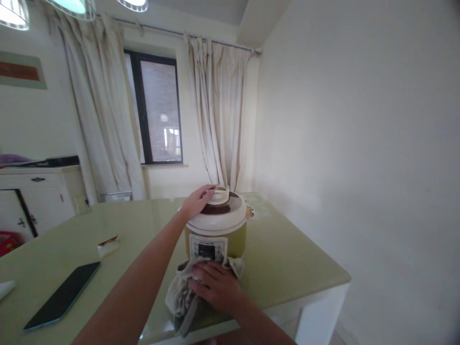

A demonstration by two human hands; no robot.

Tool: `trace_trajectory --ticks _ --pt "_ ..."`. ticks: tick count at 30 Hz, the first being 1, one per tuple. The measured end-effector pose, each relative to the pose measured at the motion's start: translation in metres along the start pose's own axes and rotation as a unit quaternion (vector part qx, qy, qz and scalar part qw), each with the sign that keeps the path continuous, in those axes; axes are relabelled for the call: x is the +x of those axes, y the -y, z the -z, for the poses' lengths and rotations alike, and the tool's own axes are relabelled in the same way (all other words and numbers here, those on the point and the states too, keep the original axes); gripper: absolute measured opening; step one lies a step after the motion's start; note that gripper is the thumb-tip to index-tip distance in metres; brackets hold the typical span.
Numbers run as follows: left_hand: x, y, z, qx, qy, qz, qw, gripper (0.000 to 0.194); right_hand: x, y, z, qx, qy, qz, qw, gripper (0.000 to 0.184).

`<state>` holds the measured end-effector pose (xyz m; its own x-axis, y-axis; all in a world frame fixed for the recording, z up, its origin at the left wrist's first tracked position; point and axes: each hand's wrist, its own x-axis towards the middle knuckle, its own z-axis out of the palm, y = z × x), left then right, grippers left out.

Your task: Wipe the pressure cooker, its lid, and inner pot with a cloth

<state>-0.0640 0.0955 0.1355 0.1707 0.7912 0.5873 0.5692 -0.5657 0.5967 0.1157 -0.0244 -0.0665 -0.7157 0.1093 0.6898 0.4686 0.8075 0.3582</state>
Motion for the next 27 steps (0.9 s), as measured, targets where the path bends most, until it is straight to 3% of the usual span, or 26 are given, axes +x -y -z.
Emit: trace_trajectory --ticks 3,6,10,12,15,18,22,27 --pt "0.000 -0.001 0.000 -0.009 -0.008 -0.006 1.000 0.056 -0.033 -0.029 0.021 0.029 -0.041 -0.049 0.998 0.039" --pt "0.000 -0.002 -0.001 -0.017 -0.014 -0.005 1.000 0.057 -0.040 -0.050 0.029 0.038 -0.117 -0.146 0.982 0.054" --pt "0.001 -0.002 0.000 -0.031 -0.007 0.002 0.999 0.060 0.009 -0.054 0.034 0.037 -0.209 -0.297 0.931 0.059" --pt "0.003 -0.003 0.000 -0.034 0.003 0.001 0.999 0.063 0.048 -0.046 0.037 0.045 -0.202 -0.317 0.926 0.063" --pt "0.004 -0.004 0.003 -0.043 0.017 0.002 0.999 0.068 0.091 -0.027 0.032 0.039 -0.102 -0.229 0.967 0.064" --pt "0.003 -0.007 0.005 -0.065 0.018 -0.001 0.998 0.069 0.095 -0.006 0.015 0.001 -0.018 -0.100 0.995 0.039" --pt "0.001 -0.009 0.006 -0.071 0.012 0.002 0.997 0.068 0.049 0.005 -0.001 -0.025 0.015 -0.012 1.000 0.023" --pt "0.000 -0.009 0.005 -0.065 0.018 -0.002 0.998 0.066 -0.013 -0.021 0.016 0.025 -0.040 -0.041 0.998 0.027"
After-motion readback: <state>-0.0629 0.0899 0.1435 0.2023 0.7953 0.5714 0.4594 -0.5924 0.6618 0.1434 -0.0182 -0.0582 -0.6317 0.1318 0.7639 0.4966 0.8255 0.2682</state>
